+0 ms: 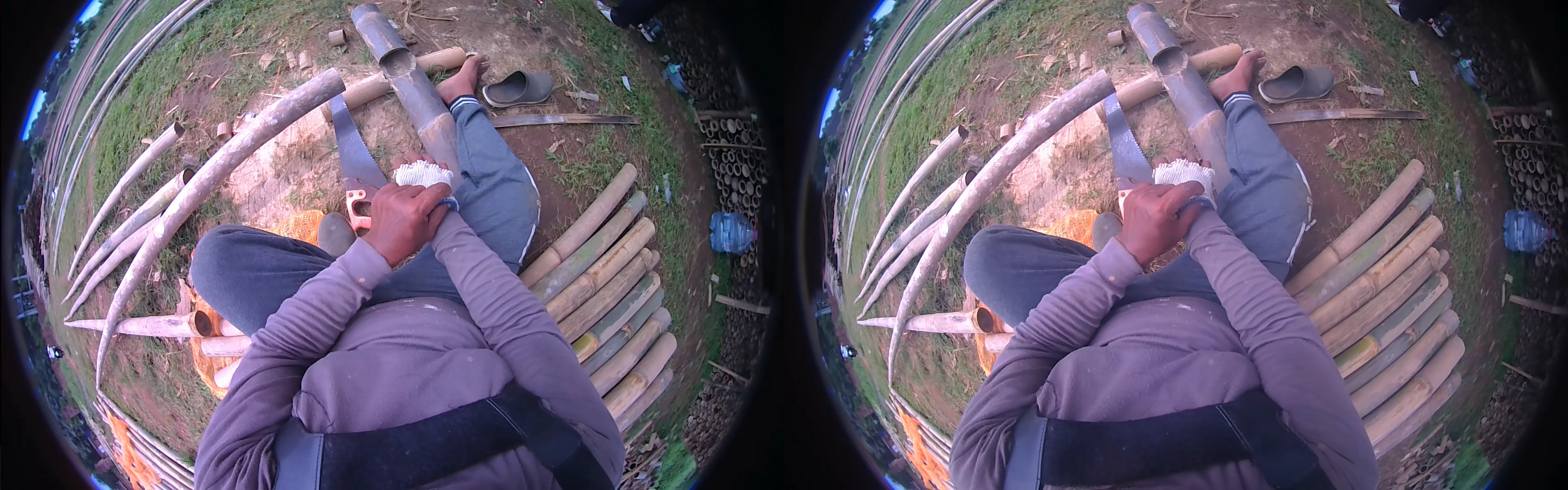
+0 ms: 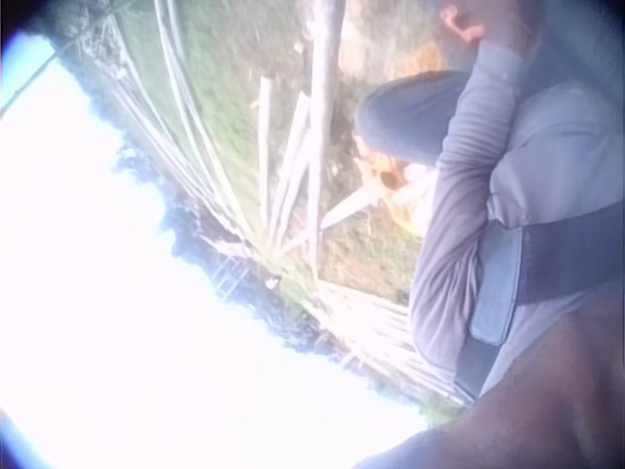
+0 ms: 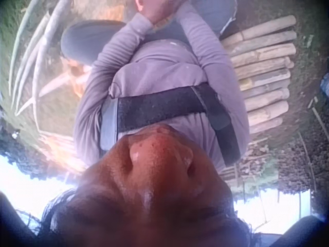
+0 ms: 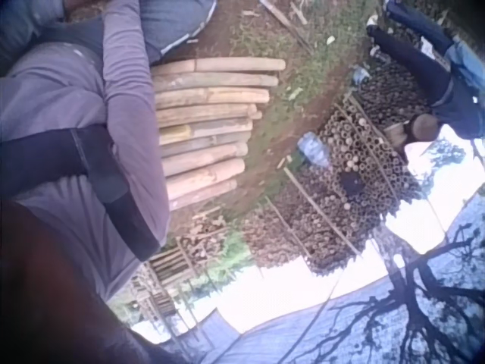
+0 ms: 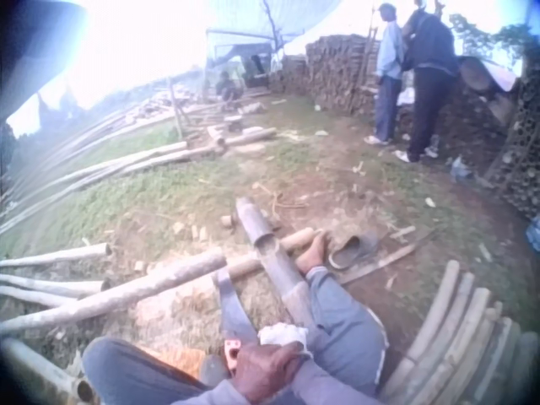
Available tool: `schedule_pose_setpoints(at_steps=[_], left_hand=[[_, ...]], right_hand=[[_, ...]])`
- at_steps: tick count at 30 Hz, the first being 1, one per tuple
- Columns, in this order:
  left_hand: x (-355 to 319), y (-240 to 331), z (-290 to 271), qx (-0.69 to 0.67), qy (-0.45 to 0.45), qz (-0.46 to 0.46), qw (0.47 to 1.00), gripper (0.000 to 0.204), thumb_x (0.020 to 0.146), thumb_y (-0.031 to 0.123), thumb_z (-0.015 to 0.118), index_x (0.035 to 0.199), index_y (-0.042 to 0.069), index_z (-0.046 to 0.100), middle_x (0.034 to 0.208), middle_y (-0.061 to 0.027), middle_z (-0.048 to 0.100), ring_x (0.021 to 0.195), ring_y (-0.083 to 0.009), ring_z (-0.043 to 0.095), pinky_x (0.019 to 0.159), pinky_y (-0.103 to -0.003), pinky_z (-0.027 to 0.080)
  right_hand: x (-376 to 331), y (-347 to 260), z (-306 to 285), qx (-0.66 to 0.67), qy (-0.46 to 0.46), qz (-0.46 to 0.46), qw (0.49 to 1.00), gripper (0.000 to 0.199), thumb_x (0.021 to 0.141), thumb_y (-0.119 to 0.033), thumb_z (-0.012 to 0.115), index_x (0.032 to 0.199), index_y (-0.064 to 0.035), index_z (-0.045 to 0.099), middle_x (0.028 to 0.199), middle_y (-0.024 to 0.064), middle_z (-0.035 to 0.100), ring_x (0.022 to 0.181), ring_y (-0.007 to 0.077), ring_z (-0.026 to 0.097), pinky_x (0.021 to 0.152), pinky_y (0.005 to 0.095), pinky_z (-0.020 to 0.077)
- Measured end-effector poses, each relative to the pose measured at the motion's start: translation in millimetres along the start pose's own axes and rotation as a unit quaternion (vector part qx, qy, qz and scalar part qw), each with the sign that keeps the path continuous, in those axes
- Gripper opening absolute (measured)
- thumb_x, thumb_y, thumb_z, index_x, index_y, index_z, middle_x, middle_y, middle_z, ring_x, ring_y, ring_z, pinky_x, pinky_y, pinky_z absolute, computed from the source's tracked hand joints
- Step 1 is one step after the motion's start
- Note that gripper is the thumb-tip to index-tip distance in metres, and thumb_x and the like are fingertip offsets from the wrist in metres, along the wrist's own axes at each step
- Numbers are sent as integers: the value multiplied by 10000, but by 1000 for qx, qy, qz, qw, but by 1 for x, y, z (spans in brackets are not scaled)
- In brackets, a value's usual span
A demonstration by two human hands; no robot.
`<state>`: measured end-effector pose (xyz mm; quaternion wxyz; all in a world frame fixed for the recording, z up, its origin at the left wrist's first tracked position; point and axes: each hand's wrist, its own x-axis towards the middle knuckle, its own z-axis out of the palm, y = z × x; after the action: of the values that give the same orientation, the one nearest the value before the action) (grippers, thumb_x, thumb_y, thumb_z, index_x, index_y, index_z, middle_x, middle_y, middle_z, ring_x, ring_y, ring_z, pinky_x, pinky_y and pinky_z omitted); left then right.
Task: The person sits on the ground and uses a hand saw to cut bamboo poles. They position the bamboo between their legs, saw through it, and then wrap a cloth around their right hand before continuing to saw another piece.
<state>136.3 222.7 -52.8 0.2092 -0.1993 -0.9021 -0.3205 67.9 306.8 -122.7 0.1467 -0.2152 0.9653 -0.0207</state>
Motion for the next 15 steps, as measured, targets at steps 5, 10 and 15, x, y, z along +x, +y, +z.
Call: schedule_pose_setpoints(at_steps=[5, 10, 15], left_hand=[[-5, 5, 15, 20, -31, 46, 998, 256, 803, 141, 816, 1040, 131, 718, 698, -40, 664, 626, -236, 678, 614, -399, 474], [-16, 20, -4, 41, -29, 120, 991, 277, 811, 121, 725, 1086, 103, 700, 730, -6, 615, 686, -185, 653, 652, -368, 460], [-12, 10, -6, 21, -6, 75, 997, 368, 746, 107, 814, 1075, 95, 649, 829, -50, 603, 737, -254, 626, 666, -412, 458]], right_hand=[[-11, 13, 74, -60, 267, -57, 960, 588, 972, -588, 595, 1390, -175, 601, 1517, 155, 504, 1400, 425, 478, 1136, 698, 345], [-5, 12, -16, 112, 347, 1, 931, 807, 911, -629, 711, 1553, -178, 523, 1633, 210, 419, 1450, 491, 436, 1147, 788, 286], [-3, 31, -54, 237, 447, -33, 862, 844, 877, -440, 843, 1540, -60, 484, 1563, 250, 471, 1392, 481, 505, 1142, 638, 403]])
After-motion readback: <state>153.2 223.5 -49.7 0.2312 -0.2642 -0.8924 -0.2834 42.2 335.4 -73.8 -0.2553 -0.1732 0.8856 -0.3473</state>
